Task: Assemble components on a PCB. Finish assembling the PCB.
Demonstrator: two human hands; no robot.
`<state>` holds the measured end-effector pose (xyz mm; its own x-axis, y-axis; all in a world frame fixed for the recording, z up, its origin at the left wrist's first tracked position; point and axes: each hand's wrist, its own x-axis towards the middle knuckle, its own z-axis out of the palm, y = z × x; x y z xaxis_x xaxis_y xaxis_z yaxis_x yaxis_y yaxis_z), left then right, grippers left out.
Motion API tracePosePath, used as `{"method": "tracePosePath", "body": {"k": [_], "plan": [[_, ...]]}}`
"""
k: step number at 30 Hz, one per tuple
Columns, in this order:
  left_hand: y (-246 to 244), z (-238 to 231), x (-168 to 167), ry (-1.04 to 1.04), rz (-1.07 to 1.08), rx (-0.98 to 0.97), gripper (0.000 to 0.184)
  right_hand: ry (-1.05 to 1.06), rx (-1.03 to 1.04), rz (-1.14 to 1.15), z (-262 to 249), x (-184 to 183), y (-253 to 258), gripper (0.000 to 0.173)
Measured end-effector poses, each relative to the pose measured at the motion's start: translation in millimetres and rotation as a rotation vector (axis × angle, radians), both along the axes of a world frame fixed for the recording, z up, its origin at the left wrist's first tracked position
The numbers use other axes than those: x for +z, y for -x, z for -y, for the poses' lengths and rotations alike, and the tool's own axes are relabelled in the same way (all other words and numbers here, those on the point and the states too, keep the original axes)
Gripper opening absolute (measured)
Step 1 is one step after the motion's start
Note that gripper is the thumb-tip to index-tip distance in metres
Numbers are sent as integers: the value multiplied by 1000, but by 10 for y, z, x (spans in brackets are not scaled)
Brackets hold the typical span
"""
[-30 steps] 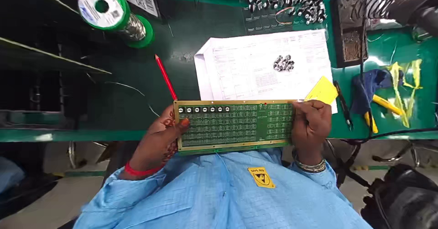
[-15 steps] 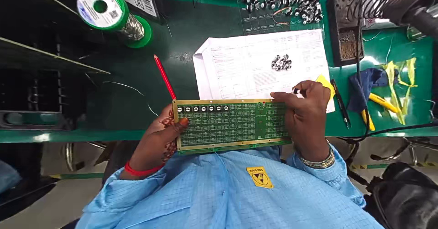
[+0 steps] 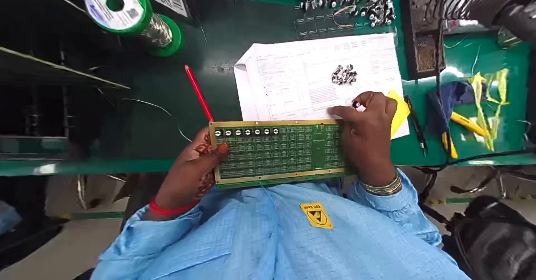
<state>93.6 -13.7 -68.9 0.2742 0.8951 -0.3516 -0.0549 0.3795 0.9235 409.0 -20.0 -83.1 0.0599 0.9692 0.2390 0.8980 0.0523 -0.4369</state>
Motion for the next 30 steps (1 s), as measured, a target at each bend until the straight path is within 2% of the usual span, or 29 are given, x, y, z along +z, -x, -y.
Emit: {"method": "tracePosePath", "body": {"k": [9,26,30], "plan": [[-5,-2,-2,-9,20,2,34,-5,81,-40,12,-31,33,34],[12,-7,-24,4,51,0,37,0,43,-22,45,-80,13,38],[1,-8,-5,-1,5,-6,35,12,49,-25,46,-69,7,36]]}}
